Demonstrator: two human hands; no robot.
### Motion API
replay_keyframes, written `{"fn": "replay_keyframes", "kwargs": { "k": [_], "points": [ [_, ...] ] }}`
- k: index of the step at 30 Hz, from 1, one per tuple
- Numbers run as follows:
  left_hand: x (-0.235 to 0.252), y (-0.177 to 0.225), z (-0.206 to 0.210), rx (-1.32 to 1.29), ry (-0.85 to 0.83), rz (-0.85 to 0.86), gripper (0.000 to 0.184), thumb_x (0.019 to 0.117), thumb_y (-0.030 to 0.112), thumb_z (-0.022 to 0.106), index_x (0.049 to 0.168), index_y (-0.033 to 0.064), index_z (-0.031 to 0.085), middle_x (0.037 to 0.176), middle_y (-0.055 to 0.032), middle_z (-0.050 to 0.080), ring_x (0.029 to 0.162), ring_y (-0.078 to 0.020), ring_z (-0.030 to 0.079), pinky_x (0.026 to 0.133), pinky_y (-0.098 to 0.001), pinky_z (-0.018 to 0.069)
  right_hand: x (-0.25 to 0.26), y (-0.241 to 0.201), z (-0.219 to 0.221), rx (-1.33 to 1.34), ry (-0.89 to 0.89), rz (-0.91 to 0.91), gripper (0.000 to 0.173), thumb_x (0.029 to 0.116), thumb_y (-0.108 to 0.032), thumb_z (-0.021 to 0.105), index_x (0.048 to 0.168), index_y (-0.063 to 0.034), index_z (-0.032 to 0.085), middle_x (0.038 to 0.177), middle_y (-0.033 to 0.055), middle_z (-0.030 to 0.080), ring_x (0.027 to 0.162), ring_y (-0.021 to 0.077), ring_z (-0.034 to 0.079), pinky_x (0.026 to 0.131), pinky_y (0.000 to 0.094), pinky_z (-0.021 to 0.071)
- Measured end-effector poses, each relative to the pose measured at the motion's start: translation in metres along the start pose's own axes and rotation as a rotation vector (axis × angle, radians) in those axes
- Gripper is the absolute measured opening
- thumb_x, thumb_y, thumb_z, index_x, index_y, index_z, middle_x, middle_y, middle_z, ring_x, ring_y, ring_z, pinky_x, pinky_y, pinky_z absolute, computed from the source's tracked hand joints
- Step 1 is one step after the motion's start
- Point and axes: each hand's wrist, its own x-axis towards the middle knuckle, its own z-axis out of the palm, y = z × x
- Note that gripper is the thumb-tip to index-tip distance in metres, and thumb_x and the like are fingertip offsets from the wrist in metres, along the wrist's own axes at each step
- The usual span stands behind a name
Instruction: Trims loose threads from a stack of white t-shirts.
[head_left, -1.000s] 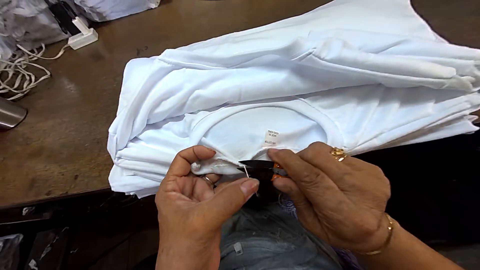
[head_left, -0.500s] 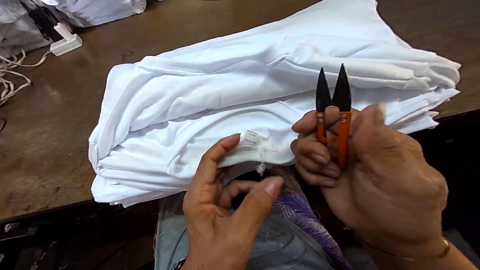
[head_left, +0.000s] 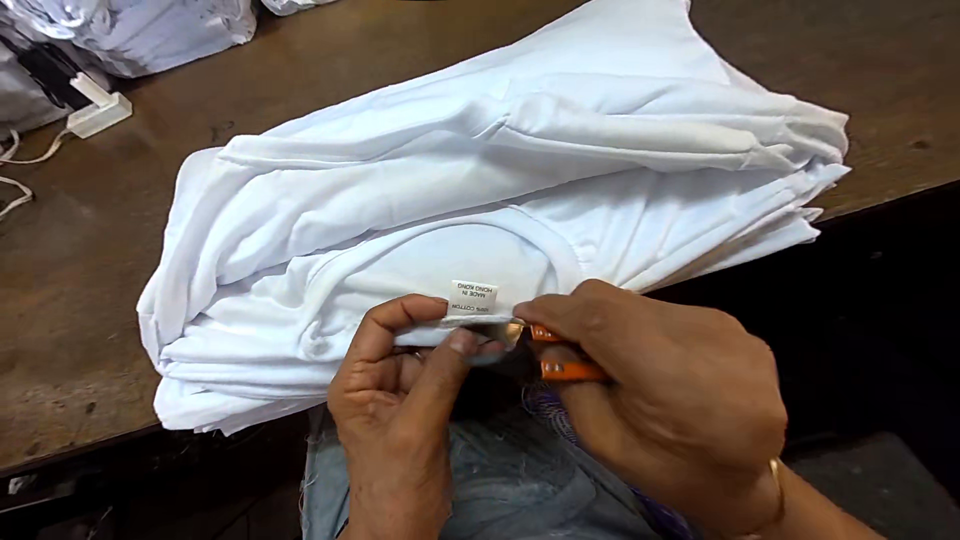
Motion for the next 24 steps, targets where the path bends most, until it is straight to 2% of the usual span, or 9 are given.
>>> {"fn": "replay_keyframes", "kwargs": {
  "k": [2, 6, 9, 13, 15, 17, 19, 21, 24],
  "points": [
    [0.001, 0.001, 0.004, 0.010, 0.030, -0.048, 0.031, 0.0860, 0.010, 0.081, 0.113, 0.0079, 0.066, 0.086, -0.0111, 0.072, 0.069, -0.0134, 0.071, 0.062, -0.0266, 0.0619, -0.006, -0.003, -0.001, -0.108, -0.027, -0.075, 0.020, 0.0961, -0.008, 0.053, 0.102, -0.0010, 0.071, 0.073, 0.0061, 0.058, 0.061, 0.0146, 0.053, 0.050, 0.0276, 0.0374],
    [0.003, 0.004, 0.010, 0.029, 0.035, -0.103, 0.042, 0.0775, -0.002, 0.084, 0.111, 0.0086, 0.061, 0.080, -0.0111, 0.071, 0.068, -0.0145, 0.073, 0.060, -0.0282, 0.0628, -0.017, -0.006, -0.001, -0.150, -0.053, -0.087, 0.016, 0.0974, -0.008, 0.052, 0.102, -0.0028, 0.067, 0.076, 0.0065, 0.059, 0.064, 0.0143, 0.054, 0.052, 0.0263, 0.0391],
    [0.004, 0.003, 0.012, 0.051, 0.031, -0.108, 0.046, 0.0759, -0.006, 0.082, 0.111, 0.0096, 0.057, 0.076, -0.0105, 0.069, 0.063, -0.0150, 0.072, 0.057, -0.0286, 0.0624, -0.024, -0.002, -0.002, -0.140, -0.071, -0.073, 0.017, 0.0982, -0.010, 0.052, 0.104, -0.0029, 0.066, 0.076, 0.0057, 0.056, 0.063, 0.0145, 0.052, 0.052, 0.0266, 0.0377],
    [0.002, 0.002, 0.013, 0.035, 0.013, -0.107, 0.047, 0.0779, -0.011, 0.079, 0.113, 0.0089, 0.054, 0.080, -0.0130, 0.071, 0.068, -0.0185, 0.074, 0.062, -0.0302, 0.0635, -0.030, -0.002, -0.004, -0.143, -0.089, -0.072, 0.017, 0.0999, -0.012, 0.051, 0.103, -0.0035, 0.065, 0.076, 0.0061, 0.056, 0.064, 0.0152, 0.052, 0.053, 0.0271, 0.0388],
    [0.001, 0.003, 0.011, -0.004, -0.007, -0.108, 0.047, 0.0789, -0.009, 0.079, 0.115, 0.0096, 0.055, 0.082, -0.0125, 0.071, 0.072, -0.0181, 0.075, 0.065, -0.0303, 0.0641, -0.031, -0.001, -0.008, -0.097, -0.100, -0.003, 0.028, 0.1047, -0.027, 0.051, 0.110, -0.0037, 0.066, 0.081, 0.0050, 0.058, 0.069, 0.0117, 0.054, 0.057, 0.0240, 0.0423],
    [0.000, 0.006, 0.008, -0.041, -0.004, -0.124, 0.046, 0.0788, -0.006, 0.080, 0.115, 0.0103, 0.056, 0.083, -0.0119, 0.070, 0.074, -0.0172, 0.074, 0.068, -0.0308, 0.0640, -0.033, 0.003, -0.016, -0.111, -0.100, 0.066, 0.048, 0.1078, -0.044, 0.046, 0.125, -0.0038, 0.065, 0.090, 0.0061, 0.062, 0.075, 0.0109, 0.058, 0.062, 0.0245, 0.0467],
    [-0.002, 0.011, 0.008, -0.064, 0.027, -0.154, 0.049, 0.0761, -0.007, 0.080, 0.116, 0.0091, 0.057, 0.084, -0.0124, 0.069, 0.075, -0.0174, 0.074, 0.069, -0.0323, 0.0642, -0.037, 0.011, -0.023, -0.192, -0.078, 0.056, 0.046, 0.1099, -0.036, 0.041, 0.132, -0.0028, 0.064, 0.092, 0.0092, 0.062, 0.079, 0.0156, 0.058, 0.065, 0.0289, 0.0465],
    [-0.005, 0.015, 0.008, -0.082, 0.055, -0.185, 0.052, 0.0737, -0.008, 0.081, 0.117, 0.0081, 0.059, 0.082, -0.0133, 0.069, 0.074, -0.0179, 0.074, 0.069, -0.0333, 0.0641, -0.039, 0.017, -0.026, -0.263, -0.049, 0.013, 0.040, 0.1085, -0.027, 0.046, 0.130, -0.0004, 0.066, 0.091, 0.0124, 0.062, 0.078, 0.0200, 0.058, 0.065, 0.0321, 0.0451],
    [-0.007, 0.016, 0.010, -0.086, 0.064, -0.195, 0.053, 0.0733, -0.009, 0.081, 0.118, 0.0078, 0.059, 0.083, -0.0134, 0.070, 0.075, -0.0186, 0.074, 0.070, -0.0344, 0.0645, -0.038, 0.014, -0.022, -0.281, -0.025, -0.029, 0.037, 0.1072, -0.025, 0.050, 0.127, 0.0014, 0.067, 0.087, 0.0118, 0.061, 0.075, 0.0206, 0.057, 0.064, 0.0320, 0.0451]
  ]
}}
